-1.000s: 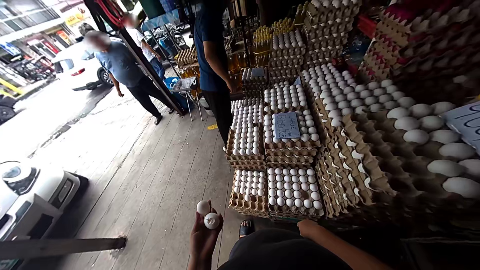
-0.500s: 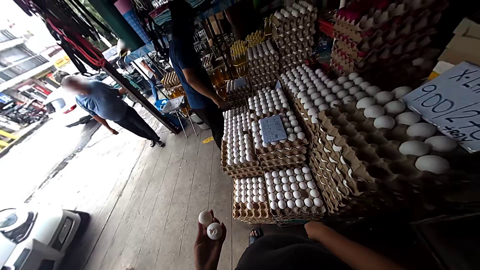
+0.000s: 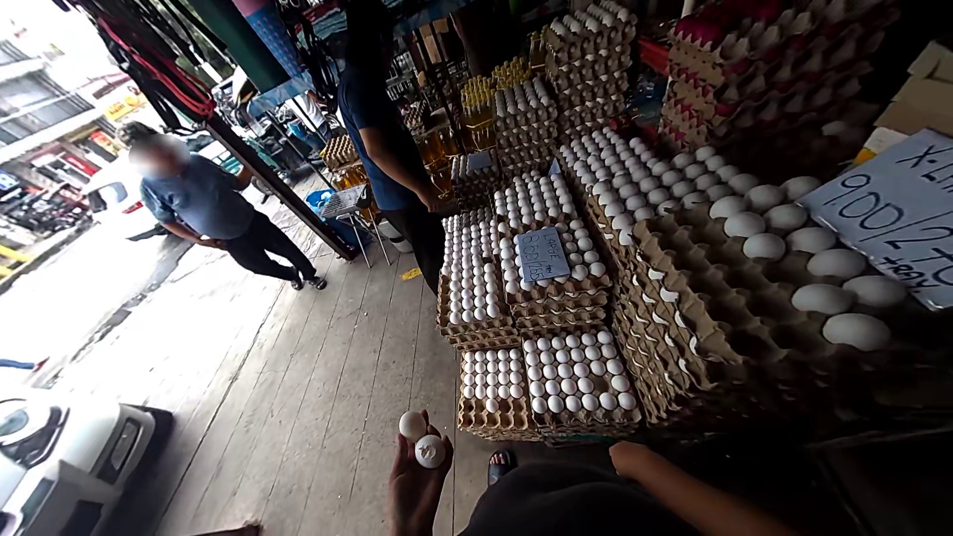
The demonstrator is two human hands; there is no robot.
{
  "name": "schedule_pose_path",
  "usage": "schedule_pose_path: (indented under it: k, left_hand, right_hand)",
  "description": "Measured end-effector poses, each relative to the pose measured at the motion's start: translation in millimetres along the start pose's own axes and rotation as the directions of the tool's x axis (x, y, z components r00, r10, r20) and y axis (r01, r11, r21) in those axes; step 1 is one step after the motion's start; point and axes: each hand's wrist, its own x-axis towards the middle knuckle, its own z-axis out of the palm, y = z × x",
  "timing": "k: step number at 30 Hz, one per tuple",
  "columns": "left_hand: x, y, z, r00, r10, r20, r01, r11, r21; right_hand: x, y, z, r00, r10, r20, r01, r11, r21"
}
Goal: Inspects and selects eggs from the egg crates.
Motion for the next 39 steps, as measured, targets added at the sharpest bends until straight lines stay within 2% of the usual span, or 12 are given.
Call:
schedule_pose_path:
  k: [2,4,7,11,15,17,20,23,26,30,34,39]
  left_hand:
    - [0,0,0,1.0,0.006,-0.011,-0.006,1.0,0.012]
    - [0,-2,3,0.998,0.032,-0.045,-0.03,0.998,0.056]
    - [0,-2,1,0.999,0.032,-0.024,-0.03,0.997,0.067]
    - [-1,-2,2,1.0,0.013,-0.009,-0.012,0.999,0.051]
    - [-3,-1,0,0.999,0.018,-0.029,-0.016,0.999,0.046]
    - [-4,-1,-1,0.999,0.017,-0.032,-0.015,0.999,0.038]
    - [-5,0,-4,1.0,0.015,-0.014,-0.014,1.0,0.021]
    - [-5,0,-4,1.0,0.013,-0.013,-0.012,1.0,0.007]
    - [-6,0,-3,1.0,0.009,-0.014,-0.009,1.0,0.007]
    - [-7,0,-2,1.0,0.009,-0.022,-0.009,1.0,0.014]
    - [-8,-1,-1,0.999,0.021,-0.046,-0.021,1.0,0.005]
    - [-8,0,-4,1.0,0.004,-0.031,-0.004,1.0,0.014]
  right_hand:
    - [84,31,33,0.999,-0.006,-0.032,0.005,0.999,-0.04]
    - [96,36,46,0.999,0.045,-0.007,-0.045,0.999,-0.018]
    - [77,29,36,0.998,0.05,0.029,-0.049,0.998,-0.029]
    - [-53,-18,-23,0.996,-0.007,0.084,0.005,1.0,0.023]
    - [-62,-21,-27,0.995,0.001,0.102,-0.002,1.0,0.012]
    - [-41,-14,-14,0.997,0.021,0.069,-0.023,1.0,0.018]
    - [78,28,34,1.0,0.03,0.003,-0.03,0.998,-0.054]
    - [100,32,43,0.996,0.083,0.041,-0.08,0.995,-0.063]
    - [88,28,41,0.996,0.08,0.043,-0.077,0.995,-0.07]
    - [-5,-4,0,0.993,0.048,0.111,-0.044,0.998,-0.044]
    - [-67,-24,-24,0.996,0.014,0.088,-0.017,0.999,0.036]
    - [-67,-24,-25,0.996,0.021,0.089,-0.022,1.0,0.007]
